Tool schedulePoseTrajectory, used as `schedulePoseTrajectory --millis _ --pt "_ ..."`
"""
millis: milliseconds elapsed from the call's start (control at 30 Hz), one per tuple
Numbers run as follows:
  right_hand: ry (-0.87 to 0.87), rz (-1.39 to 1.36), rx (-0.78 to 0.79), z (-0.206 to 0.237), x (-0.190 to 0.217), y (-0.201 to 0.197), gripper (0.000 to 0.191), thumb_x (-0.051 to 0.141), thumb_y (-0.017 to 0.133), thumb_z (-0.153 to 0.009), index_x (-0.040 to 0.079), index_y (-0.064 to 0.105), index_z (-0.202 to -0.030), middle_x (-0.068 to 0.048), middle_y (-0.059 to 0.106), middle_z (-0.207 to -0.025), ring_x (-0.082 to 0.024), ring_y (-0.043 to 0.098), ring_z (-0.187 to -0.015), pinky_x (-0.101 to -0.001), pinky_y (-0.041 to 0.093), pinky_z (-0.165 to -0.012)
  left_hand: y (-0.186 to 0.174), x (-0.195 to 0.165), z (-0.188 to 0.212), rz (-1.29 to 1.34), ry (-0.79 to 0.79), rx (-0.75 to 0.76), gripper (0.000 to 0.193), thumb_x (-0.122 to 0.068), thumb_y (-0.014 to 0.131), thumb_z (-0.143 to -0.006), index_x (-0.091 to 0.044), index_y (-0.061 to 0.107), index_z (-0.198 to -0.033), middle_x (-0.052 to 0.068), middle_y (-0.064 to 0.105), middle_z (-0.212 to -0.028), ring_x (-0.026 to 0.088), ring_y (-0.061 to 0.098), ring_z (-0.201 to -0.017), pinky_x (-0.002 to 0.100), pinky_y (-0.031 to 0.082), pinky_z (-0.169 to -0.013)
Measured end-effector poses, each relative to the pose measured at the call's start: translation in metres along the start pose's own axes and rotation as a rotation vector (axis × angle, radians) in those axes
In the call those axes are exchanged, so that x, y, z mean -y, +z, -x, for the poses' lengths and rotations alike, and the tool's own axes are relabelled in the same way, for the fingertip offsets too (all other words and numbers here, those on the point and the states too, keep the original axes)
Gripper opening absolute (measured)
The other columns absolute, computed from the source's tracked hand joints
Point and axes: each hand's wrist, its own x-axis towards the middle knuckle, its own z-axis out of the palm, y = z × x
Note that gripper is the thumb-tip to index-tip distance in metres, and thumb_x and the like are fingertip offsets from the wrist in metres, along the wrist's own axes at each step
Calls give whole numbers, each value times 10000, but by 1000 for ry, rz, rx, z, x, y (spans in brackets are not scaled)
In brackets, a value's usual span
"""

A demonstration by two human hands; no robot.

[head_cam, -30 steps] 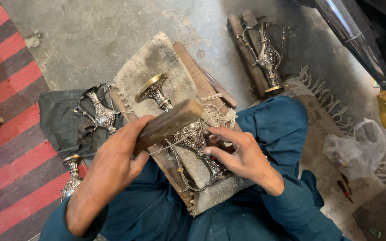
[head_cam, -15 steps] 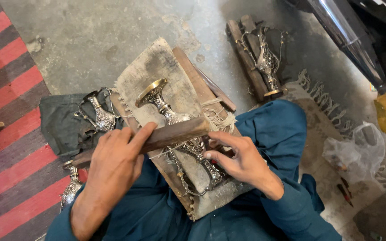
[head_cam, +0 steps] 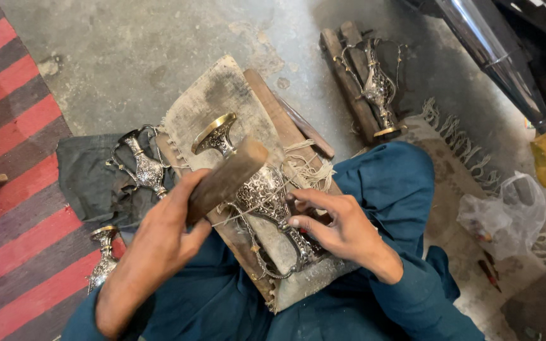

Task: The person sits cross-legged on the floor with an ornate metal vase resting on a leather-covered sandbag board. They strike the vase's embossed surface with a wooden mallet, repositioning the vase and its rope tie between rounds of hammering, and at one point retie the rope around the vase.

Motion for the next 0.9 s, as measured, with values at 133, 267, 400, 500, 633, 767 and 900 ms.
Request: schedulePoseTrajectory --millis 133,267,400,500,633,767,900 --pt "-72 40 -23 0 1 0 449 197 820 -850 53 683 -1253 -108 804 -999 -146 791 -825 -294 623 -655 0 0 0 -393 133 -10 723 -57 727 -725 -158 518 -1410 152 632 -1025 380 636 -1000 474 507 -893" --pt "31 -6 11 0 1 -1 445 180 808 -844 68 699 -1260 -90 802 -948 -132 754 -785 -289 620 -639 -3 0 1 -421 151 -8 726 -61 736 -726 -176 528 -1412 139 618 -998 365 620 -972 469 493 -882" --pt "3 -18 -5 0 -1 0 444 164 810 -842 55 694 -1257 -75 798 -948 -107 742 -787 -285 616 -641 -4 -2 1 -41 166 -132 713 -48 689 -758 -147 498 -1438 131 597 -1180 336 594 -1075 406 482 -912" --pt "11 -15 -18 3 -2 1 428 148 815 -841 28 695 -1233 -82 792 -918 -109 735 -779 -285 613 -676 -2 -4 1 -670 174 15 702 -57 744 -765 -191 556 -1427 123 597 -890 359 612 -898 484 472 -811" --pt "129 -202 -30 12 -4 2 378 81 791 -874 -17 679 -1222 -139 758 -951 -143 714 -844 -304 590 -728 -7 -1 5 -403 133 -17 695 -48 715 -704 -163 561 -1372 160 635 -995 400 639 -970 482 506 -856" --pt "60 -248 -44 19 -4 3 376 59 700 -913 -26 587 -1261 -100 780 -1090 -143 769 -974 -292 623 -798 -2 2 13 -67 48 -25 645 -38 674 -737 -115 546 -1365 191 668 -1081 403 667 -1009 450 527 -827" --pt "80 -176 -43 18 -2 1 390 70 716 -913 -27 580 -1266 -102 802 -970 -132 768 -896 -281 605 -753 11 2 13 9 -77 76 679 -49 675 -704 -122 533 -1364 192 693 -1051 400 688 -975 445 543 -807"
